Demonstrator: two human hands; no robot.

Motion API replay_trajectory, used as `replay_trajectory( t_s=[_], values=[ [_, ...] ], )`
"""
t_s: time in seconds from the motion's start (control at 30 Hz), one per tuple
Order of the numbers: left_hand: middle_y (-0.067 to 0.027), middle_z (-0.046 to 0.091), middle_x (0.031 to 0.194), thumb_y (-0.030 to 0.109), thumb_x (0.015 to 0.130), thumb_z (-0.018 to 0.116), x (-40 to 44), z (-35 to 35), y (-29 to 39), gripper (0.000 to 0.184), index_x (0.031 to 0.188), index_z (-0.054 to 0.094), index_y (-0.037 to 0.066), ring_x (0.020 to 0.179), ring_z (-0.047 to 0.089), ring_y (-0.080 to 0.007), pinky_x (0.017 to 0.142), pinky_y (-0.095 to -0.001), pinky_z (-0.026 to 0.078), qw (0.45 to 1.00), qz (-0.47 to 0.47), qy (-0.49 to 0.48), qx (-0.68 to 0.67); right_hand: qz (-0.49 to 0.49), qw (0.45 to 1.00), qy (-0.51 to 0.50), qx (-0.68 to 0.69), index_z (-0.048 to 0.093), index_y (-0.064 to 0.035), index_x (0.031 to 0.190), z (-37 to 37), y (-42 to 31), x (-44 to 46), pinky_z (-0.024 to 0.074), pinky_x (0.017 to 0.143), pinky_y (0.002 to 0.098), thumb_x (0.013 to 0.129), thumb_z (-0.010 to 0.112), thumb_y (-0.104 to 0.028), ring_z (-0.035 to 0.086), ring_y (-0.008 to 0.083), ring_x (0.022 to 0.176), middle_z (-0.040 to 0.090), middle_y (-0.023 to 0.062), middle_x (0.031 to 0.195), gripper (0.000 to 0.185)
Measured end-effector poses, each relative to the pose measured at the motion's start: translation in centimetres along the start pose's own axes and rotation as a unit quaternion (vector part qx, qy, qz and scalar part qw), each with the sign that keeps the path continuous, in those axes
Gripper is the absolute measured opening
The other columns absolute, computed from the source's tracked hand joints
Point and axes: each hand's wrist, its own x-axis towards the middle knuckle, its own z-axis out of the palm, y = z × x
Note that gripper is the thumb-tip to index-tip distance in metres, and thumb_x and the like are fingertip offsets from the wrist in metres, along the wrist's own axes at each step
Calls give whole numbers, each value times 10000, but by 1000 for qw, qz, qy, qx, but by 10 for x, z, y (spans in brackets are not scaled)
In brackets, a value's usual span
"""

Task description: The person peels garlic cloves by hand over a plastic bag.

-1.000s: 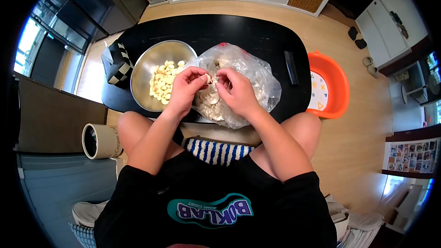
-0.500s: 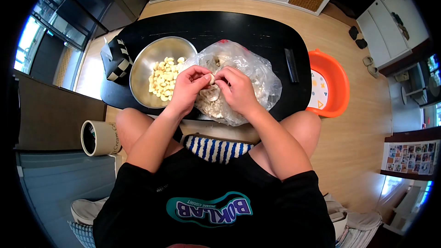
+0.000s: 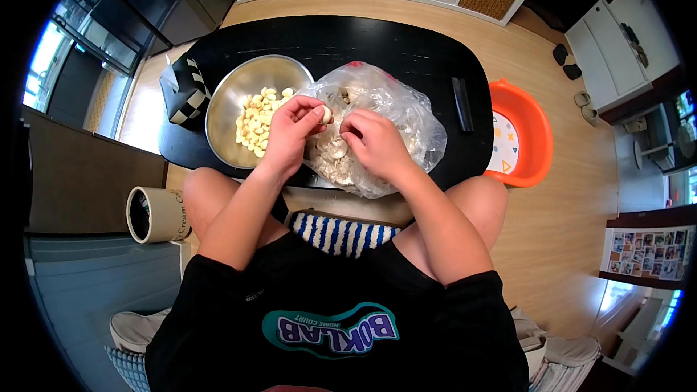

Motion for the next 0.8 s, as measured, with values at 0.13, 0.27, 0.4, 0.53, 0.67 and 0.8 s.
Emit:
replay_trajectory(
  t_s=[0.13,0.27,0.4,0.53,0.67,0.8],
  values=[
    [-30,682,949,82,952,652,0,0,1,105,1044,633,38,867,640,-86,772,-230,529,1000,-1,2,9,45,998,-9,-42,649,-9,879,1,5,0,505,721,398,846,657,-68,635,333,814,635,145,861,68],
    [-37,679,963,77,949,655,0,-1,-2,121,1059,630,32,871,634,-88,783,-233,530,999,35,-22,31,32,998,-2,-58,674,-4,908,5,10,0,505,707,362,842,678,-29,645,301,792,639,134,857,71],
    [-41,673,985,66,947,655,0,-1,-2,131,1068,625,26,870,632,-91,794,-243,540,999,17,-24,16,22,997,3,-67,682,-7,915,8,14,-1,509,707,366,840,682,-31,648,304,793,644,130,859,79],
    [-32,645,947,48,945,652,0,1,1,136,1068,614,4,850,615,-80,789,-238,543,1000,0,-21,-9,43,998,-3,-52,667,-15,883,6,7,1,510,732,415,840,663,-67,639,345,824,640,147,863,67],
    [-45,667,998,33,951,631,0,-1,-1,149,1098,615,15,888,634,-98,814,-249,543,999,-3,-40,-19,80,996,-30,-37,659,-18,878,5,5,2,509,721,414,832,665,-61,639,345,821,635,149,852,64],
    [-56,662,1019,4,935,636,0,-2,-3,193,1126,610,1,909,635,-107,837,-246,534,998,15,-55,-14,36,999,-2,-28,663,-21,882,10,12,1,511,726,407,824,646,-45,638,343,818,635,152,847,64]
  ],
)
